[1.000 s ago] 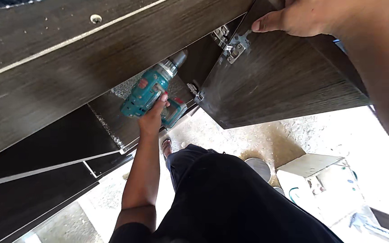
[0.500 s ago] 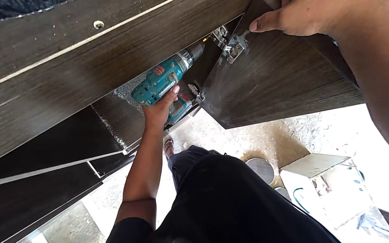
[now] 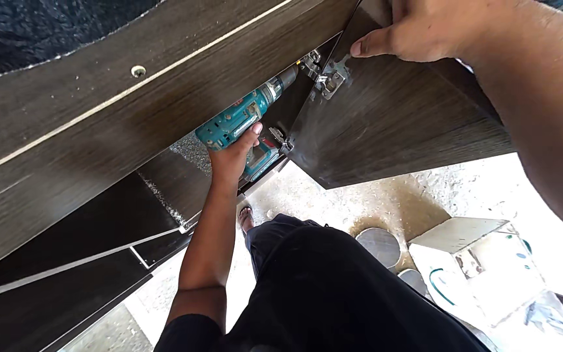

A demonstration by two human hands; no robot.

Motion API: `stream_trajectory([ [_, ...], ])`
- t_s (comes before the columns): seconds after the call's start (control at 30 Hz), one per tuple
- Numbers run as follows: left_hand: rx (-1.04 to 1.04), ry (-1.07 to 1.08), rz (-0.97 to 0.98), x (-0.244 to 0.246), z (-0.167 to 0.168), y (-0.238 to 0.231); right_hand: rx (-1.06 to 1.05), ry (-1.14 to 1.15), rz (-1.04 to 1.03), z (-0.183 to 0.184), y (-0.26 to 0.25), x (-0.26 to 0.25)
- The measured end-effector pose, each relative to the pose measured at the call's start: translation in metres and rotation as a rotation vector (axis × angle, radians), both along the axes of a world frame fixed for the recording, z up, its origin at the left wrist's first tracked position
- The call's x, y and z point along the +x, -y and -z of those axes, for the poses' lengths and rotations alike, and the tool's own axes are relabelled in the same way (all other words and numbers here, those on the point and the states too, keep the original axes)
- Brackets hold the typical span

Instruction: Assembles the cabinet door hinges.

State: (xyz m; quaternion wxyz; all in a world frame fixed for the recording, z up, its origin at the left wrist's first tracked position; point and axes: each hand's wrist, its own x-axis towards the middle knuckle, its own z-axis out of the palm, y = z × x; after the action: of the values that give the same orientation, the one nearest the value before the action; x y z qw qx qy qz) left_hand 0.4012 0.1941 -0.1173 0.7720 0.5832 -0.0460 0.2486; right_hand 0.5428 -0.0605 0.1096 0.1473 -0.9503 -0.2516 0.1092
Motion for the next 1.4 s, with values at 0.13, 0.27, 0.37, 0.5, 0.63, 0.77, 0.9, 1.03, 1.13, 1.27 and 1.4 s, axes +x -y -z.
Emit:
stream_trajectory([
  [0.13,0.018,-0.004,0.012,0.004,-0.002,0.0,-0.019,-0.005,-0.007,0.0,0.0,0.002],
  [0.27,0.02,0.004,0.029,0.008,-0.003,-0.001,-0.015,-0.009,0.0,0.0,0.0,0.002],
  [0.37,0.013,0.01,0.044,0.01,-0.002,-0.003,-0.011,-0.01,0.001,0.0,0.0,0.002],
  [0.5,0.008,0.013,0.054,0.012,-0.001,-0.006,-0.018,-0.007,-0.01,0.001,0.0,0.004],
  [0.63,-0.004,0.02,0.003,0.0,0.015,-0.016,-0.004,-0.021,-0.011,0.0,0.002,0.002],
  [0.77,0.014,-0.108,-0.228,-0.032,0.065,-0.048,-0.004,0.002,-0.015,0.003,0.002,0.004],
  [0.9,0.017,-0.267,-0.425,-0.055,0.143,-0.093,-0.011,0.015,-0.005,0.005,0.005,0.005],
  [1.03,-0.022,-0.374,-0.619,-0.069,0.187,-0.121,0.018,0.005,-0.01,0.012,0.014,0.015],
  [1.13,-0.092,-0.317,-0.668,-0.073,0.196,-0.126,0.005,-0.019,-0.046,0.015,0.023,0.03],
  [1.27,-0.121,-0.27,-0.734,-0.076,0.201,-0.118,-0.027,-0.024,-0.046,0.013,0.023,0.033],
  [1.4,-0.105,-0.322,-0.794,-0.08,0.199,-0.103,-0.048,-0.015,-0.052,0.004,0.016,0.025],
])
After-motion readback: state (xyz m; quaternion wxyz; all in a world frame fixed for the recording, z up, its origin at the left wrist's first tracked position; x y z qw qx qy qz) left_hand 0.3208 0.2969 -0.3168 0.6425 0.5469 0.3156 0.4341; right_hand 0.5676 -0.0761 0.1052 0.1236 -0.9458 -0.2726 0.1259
